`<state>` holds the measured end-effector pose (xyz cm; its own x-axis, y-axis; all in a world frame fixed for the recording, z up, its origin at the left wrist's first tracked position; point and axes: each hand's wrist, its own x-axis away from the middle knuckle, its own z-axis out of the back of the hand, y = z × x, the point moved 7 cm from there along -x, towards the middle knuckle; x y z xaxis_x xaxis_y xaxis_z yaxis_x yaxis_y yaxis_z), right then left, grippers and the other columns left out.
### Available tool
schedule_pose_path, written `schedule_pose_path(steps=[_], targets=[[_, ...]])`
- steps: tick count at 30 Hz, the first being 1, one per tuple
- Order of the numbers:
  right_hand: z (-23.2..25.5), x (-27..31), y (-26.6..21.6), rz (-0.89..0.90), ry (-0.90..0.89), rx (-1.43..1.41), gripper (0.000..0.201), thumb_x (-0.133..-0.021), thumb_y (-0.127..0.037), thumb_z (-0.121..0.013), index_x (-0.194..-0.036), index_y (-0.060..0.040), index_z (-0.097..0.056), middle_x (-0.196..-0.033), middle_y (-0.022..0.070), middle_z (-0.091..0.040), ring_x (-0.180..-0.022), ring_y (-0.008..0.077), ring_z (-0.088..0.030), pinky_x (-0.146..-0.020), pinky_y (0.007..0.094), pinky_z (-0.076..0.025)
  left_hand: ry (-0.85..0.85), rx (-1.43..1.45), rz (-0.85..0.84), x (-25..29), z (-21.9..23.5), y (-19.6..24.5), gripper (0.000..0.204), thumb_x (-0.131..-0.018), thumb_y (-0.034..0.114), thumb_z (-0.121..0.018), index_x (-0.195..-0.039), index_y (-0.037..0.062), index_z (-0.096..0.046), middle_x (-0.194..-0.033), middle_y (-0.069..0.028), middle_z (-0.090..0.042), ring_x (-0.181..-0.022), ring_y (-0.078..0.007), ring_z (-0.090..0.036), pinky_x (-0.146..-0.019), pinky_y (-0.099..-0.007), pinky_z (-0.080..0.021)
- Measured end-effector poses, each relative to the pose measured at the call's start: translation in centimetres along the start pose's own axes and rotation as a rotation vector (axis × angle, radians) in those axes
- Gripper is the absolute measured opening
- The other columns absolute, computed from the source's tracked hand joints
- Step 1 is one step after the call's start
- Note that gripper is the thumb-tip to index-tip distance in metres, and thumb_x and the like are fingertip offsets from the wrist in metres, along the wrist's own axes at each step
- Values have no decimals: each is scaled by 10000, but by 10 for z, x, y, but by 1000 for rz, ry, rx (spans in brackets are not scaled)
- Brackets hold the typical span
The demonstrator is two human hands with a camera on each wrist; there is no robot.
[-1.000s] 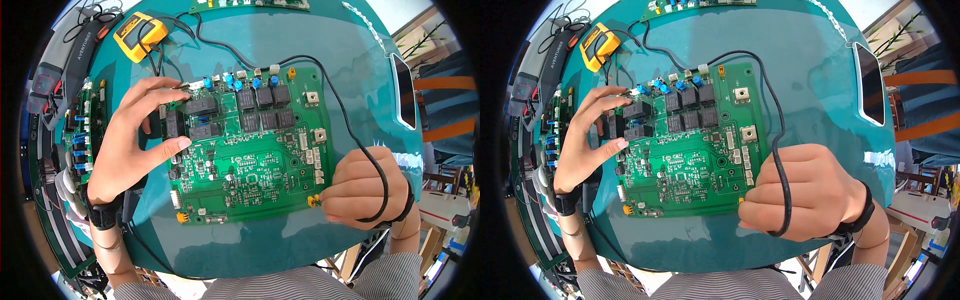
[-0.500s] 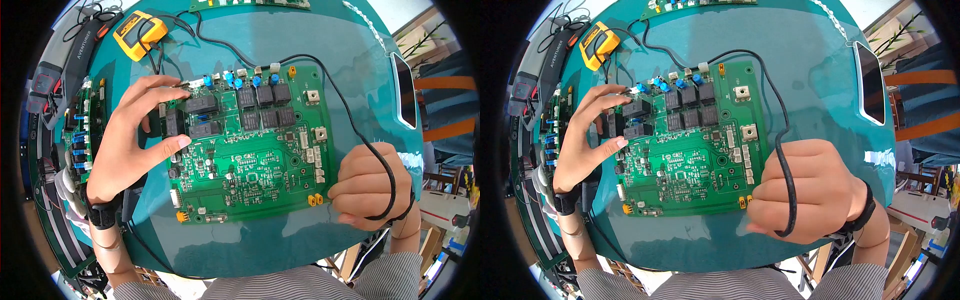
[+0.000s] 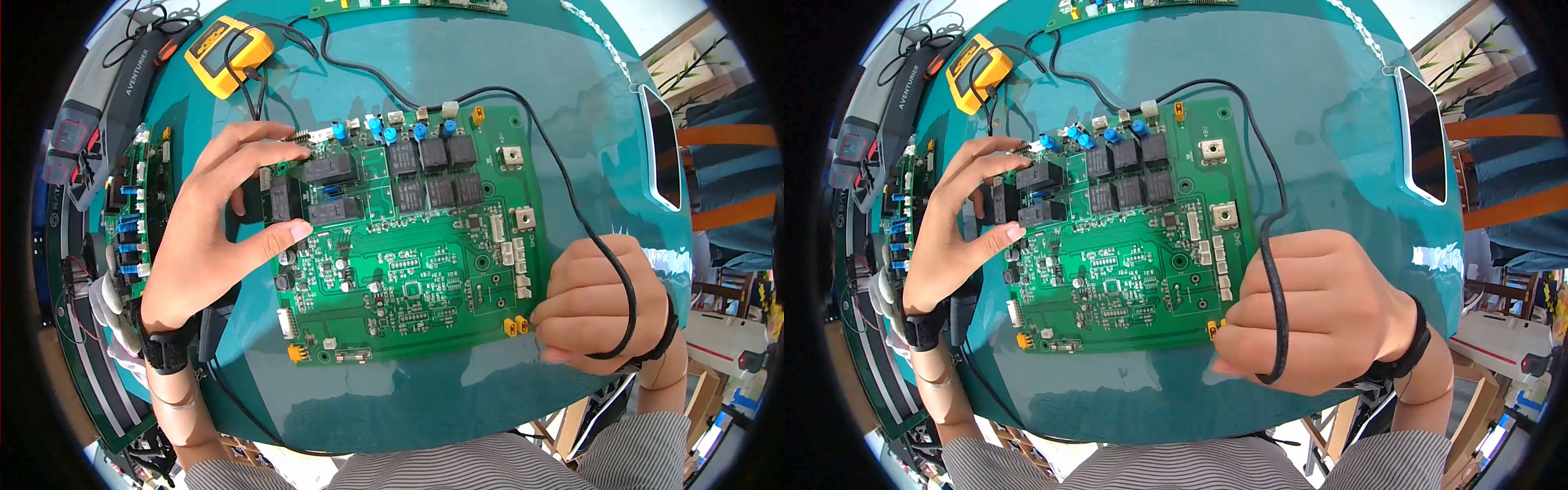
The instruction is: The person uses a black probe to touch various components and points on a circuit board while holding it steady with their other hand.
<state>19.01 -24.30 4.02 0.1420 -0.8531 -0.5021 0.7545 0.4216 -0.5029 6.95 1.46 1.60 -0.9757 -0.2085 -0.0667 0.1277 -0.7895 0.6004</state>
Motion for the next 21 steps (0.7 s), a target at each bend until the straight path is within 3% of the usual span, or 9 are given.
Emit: schedule_pose_path(steps=[21], targets=[[-2, -1, 0, 5, -26, -45, 193, -796, -123, -841, -864, -51, -676, -759, 15, -632, -613, 173, -606, -534, 296, -470, 4, -19, -10, 0, 0, 1, 544, -806, 226, -848, -1309, 100, -683, -1405, -65, -600, -1094, -183, -601, -701, -275, -447]])
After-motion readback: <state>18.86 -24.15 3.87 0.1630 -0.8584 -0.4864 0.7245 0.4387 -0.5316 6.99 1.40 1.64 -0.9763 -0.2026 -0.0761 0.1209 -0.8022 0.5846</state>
